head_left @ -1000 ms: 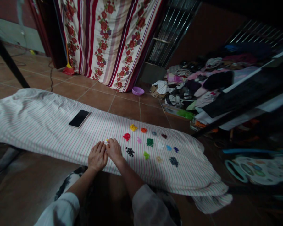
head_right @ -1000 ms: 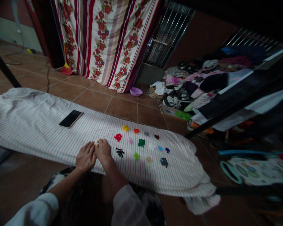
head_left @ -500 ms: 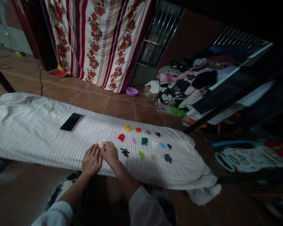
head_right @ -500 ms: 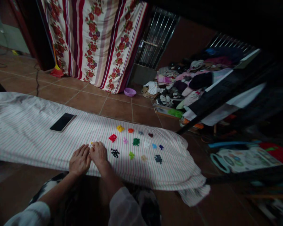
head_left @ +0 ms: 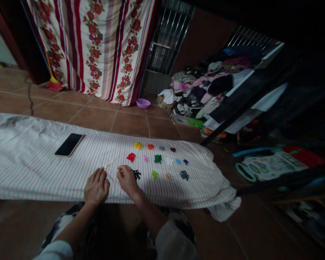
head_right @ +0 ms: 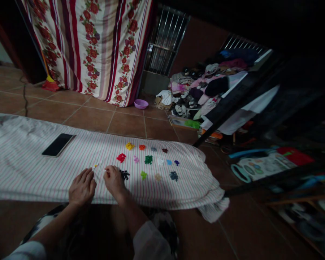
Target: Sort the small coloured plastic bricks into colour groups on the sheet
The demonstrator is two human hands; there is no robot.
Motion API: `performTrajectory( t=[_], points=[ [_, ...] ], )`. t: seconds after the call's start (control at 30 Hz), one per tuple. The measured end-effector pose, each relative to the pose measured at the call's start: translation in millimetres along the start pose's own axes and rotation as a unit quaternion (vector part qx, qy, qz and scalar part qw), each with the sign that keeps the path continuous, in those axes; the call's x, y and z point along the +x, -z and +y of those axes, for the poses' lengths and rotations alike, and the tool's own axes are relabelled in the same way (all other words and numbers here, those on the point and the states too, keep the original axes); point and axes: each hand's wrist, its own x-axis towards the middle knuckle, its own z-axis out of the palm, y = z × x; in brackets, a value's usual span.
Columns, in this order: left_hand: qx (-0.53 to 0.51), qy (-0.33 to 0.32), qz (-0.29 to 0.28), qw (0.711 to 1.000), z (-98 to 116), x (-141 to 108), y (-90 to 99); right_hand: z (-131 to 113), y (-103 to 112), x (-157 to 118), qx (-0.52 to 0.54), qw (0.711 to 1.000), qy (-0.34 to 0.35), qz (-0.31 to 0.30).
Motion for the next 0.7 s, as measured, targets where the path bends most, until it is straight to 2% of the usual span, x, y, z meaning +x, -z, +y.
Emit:
performTrajectory(
  t=[0.2,0.47,0.7],
  points=[
    [0.011,-0.007,0.009,1.0,1,1,-0.1,37,42,-7,-0.012,0.998,-0.011,0.064],
    [0.034,-0.029,0.019,0.999,1,3,2.5,94,90,-7,0.001,0.981,-0.025,0.192],
    [0.039,-0.03,0.02,0.999,2,3,2.9,149,147,3,-0.1,0.957,-0.075,0.261]
  ],
)
